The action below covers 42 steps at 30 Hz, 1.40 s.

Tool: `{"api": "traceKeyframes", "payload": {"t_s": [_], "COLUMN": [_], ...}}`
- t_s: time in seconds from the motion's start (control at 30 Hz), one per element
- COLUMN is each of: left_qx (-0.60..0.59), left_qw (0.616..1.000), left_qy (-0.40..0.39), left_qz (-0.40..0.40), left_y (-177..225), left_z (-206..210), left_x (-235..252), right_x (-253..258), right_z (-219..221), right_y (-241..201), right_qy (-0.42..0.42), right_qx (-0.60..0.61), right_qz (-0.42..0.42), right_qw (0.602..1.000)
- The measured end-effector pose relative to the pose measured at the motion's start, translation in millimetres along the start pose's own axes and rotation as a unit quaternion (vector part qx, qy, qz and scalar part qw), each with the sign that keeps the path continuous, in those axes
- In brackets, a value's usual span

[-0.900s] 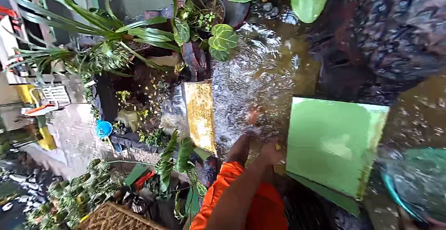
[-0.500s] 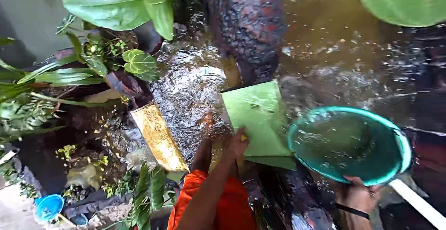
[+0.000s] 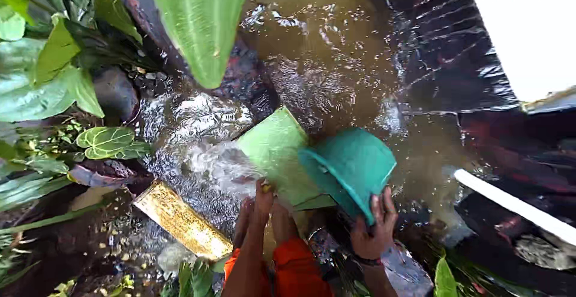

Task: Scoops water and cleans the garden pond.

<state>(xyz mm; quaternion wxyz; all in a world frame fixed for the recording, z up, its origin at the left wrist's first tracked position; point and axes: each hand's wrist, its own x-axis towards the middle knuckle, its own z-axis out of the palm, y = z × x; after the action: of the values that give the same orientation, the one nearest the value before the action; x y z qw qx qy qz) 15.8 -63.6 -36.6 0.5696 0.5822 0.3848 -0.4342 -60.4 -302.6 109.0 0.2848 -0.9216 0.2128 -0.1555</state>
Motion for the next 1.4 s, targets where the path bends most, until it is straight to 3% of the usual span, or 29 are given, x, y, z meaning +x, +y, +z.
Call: {"api": "traceKeyframes", "payload": {"t_s": [0.17, 0.3, 0.37, 0.43, 0.53, 0.63, 0.7, 0.8, 0.93, 1.07, 1.17, 1.27, 1.4], "left_qx": [0.023, 0.071, 0.093, 0.109, 0.165, 0.218, 0.225, 0.212, 0.197, 0.166, 0.153, 0.168, 0.181], "left_qw": [1.0, 0.996, 0.994, 0.992, 0.982, 0.968, 0.965, 0.972, 0.977, 0.981, 0.98, 0.979, 0.981], "left_qy": [0.008, 0.021, 0.022, 0.012, 0.008, -0.018, -0.023, 0.01, 0.051, 0.081, 0.104, 0.093, 0.034], "left_qz": [-0.006, 0.041, 0.059, 0.067, 0.093, 0.125, 0.135, 0.102, 0.07, 0.065, 0.066, 0.064, 0.061], "left_y": [-4.7, -2.8, 2.6, 15.6, 38.9, 35.3, 24.1, 7.7, -16.1, -36.1, -46.9, -47.8, -25.1], "left_z": [-1.3, -3.9, -4.2, -4.6, -7.5, -37.4, -62.7, -95.9, -128.3, -146.8, -154.0, -150.2, -114.3], "left_x": [-1.2, -4.2, -5.5, -9.0, -23.2, -13.9, -3.3, -11.0, -26.7, -39.2, -42.5, -31.3, -26.2], "right_x": [-13.5, -21.0, -15.9, -2.4, 14.6, 41.0, 66.1, 86.3, 101.3, 114.6, 115.3, 110.6, 95.1], "right_z": [14.9, 12.8, 4.5, -8.5, -19.4, -5.4, 15.3, 56.2, 92.7, 84.9, 68.3, 52.8, 26.7], "right_y": [-7.5, -5.6, 1.0, 13.8, 56.5, 113.0, 132.2, 135.0, 134.8, 144.8, 151.6, 149.7, 131.1], "right_qy": [0.009, 0.029, 0.06, 0.105, 0.195, 0.243, 0.218, 0.139, 0.092, 0.053, 0.074, 0.089, 0.079], "right_qx": [-0.011, 0.02, 0.04, -0.021, -0.152, -0.248, -0.264, -0.242, -0.172, -0.056, 0.133, 0.279, 0.343], "right_qz": [-0.039, -0.057, -0.059, -0.041, 0.079, 0.291, 0.417, 0.496, 0.542, 0.572, 0.632, 0.633, 0.586], "right_qw": [0.999, 0.998, 0.996, 0.993, 0.966, 0.891, 0.842, 0.823, 0.818, 0.817, 0.76, 0.717, 0.73]}}
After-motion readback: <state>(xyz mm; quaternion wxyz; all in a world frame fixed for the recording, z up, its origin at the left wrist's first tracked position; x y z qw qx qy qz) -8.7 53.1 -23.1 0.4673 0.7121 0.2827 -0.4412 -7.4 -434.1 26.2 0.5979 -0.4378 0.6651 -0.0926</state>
